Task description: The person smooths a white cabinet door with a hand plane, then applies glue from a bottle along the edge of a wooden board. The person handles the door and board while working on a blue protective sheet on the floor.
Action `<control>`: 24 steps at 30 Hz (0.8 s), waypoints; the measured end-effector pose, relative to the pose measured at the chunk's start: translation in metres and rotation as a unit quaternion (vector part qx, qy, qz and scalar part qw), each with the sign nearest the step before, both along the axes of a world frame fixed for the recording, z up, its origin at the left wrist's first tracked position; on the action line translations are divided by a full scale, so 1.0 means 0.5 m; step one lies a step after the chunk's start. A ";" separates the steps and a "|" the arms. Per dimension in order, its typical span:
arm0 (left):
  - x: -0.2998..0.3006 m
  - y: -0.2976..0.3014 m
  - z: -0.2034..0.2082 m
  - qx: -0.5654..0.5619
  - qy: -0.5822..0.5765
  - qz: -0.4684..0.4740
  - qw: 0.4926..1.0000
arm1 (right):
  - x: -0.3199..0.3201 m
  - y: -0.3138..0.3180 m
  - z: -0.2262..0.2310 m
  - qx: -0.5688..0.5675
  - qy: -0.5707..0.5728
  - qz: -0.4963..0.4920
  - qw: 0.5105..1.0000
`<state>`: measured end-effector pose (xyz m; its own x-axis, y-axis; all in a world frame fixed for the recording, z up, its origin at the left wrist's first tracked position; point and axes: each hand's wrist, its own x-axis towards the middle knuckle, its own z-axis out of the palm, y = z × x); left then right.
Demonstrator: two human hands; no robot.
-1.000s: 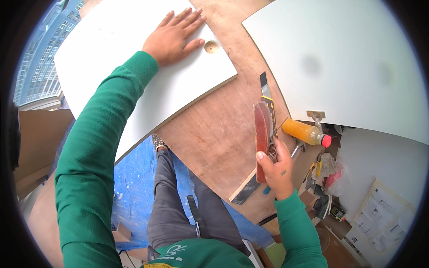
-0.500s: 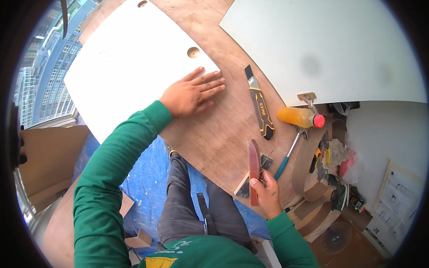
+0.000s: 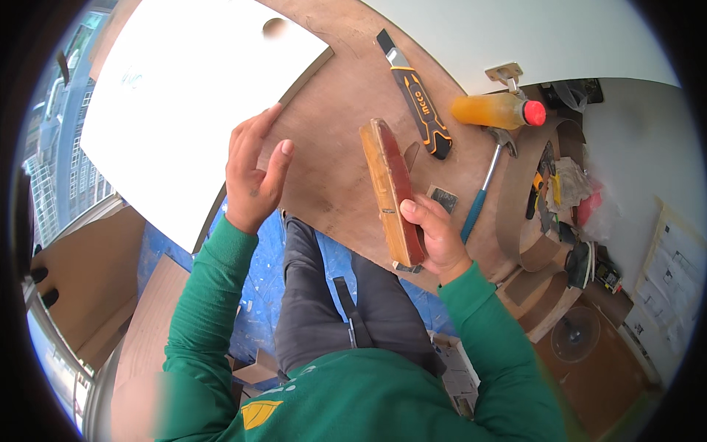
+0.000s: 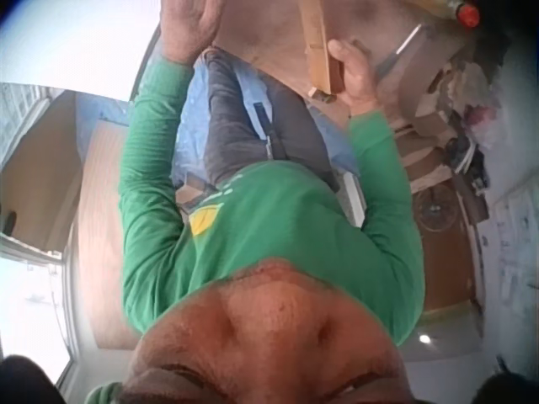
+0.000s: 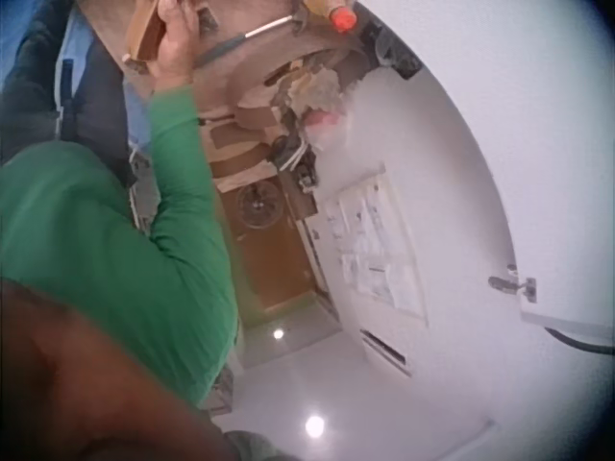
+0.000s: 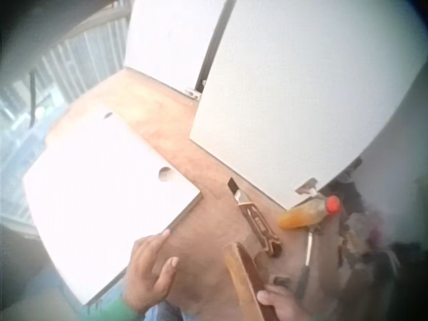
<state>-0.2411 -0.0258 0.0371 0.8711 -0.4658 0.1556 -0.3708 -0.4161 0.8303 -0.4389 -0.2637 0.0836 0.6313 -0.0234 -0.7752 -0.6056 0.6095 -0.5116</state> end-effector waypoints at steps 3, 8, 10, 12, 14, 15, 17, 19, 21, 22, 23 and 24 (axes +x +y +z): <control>-0.068 0.025 0.003 -0.077 0.197 0.033 0.977 | 0.032 0.037 0.018 -0.167 -0.062 0.125 0.976; -0.138 0.047 0.035 -0.284 0.496 0.079 0.817 | 0.088 0.133 0.046 -0.433 -0.213 0.253 0.839; -0.158 0.048 0.059 -0.323 0.523 0.089 0.784 | 0.101 0.171 0.054 -0.453 -0.274 0.268 0.805; -0.170 0.052 0.081 -0.336 0.521 0.128 0.774 | 0.105 0.207 0.065 -0.442 -0.297 0.262 0.805; -0.171 0.069 0.097 -0.385 0.513 0.193 0.743 | 0.106 0.235 0.080 -0.427 -0.336 0.253 0.800; -0.168 0.080 0.103 -0.419 0.501 0.221 0.724 | 0.110 0.246 0.086 -0.421 -0.364 0.239 0.796; -0.165 0.103 0.112 -0.403 0.468 0.234 0.751 | 0.127 0.273 0.091 -0.458 -0.386 0.250 0.761; -0.166 0.129 0.123 -0.391 0.457 0.231 0.765 | 0.145 0.293 0.103 -0.479 -0.391 0.274 0.737; -0.162 0.155 0.124 -0.376 0.444 0.230 0.780 | 0.162 0.309 0.114 -0.451 -0.376 0.324 0.742; -0.163 0.166 0.123 -0.362 0.443 0.237 0.785 | 0.169 0.316 0.115 -0.432 -0.365 0.358 0.743; -0.167 0.177 0.122 -0.374 0.441 0.241 0.780 | 0.175 0.323 0.114 -0.387 -0.351 0.347 0.779; -0.172 0.188 0.121 -0.377 0.443 0.254 0.772 | 0.179 0.329 0.113 -0.336 -0.331 0.345 0.811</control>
<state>-0.3272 0.0680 0.0973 0.8318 -0.0975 -0.5464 0.5346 0.4056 0.7414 -0.3494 -0.0993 0.1399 0.9466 0.2368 -0.2190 -0.1405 -0.3085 -0.9408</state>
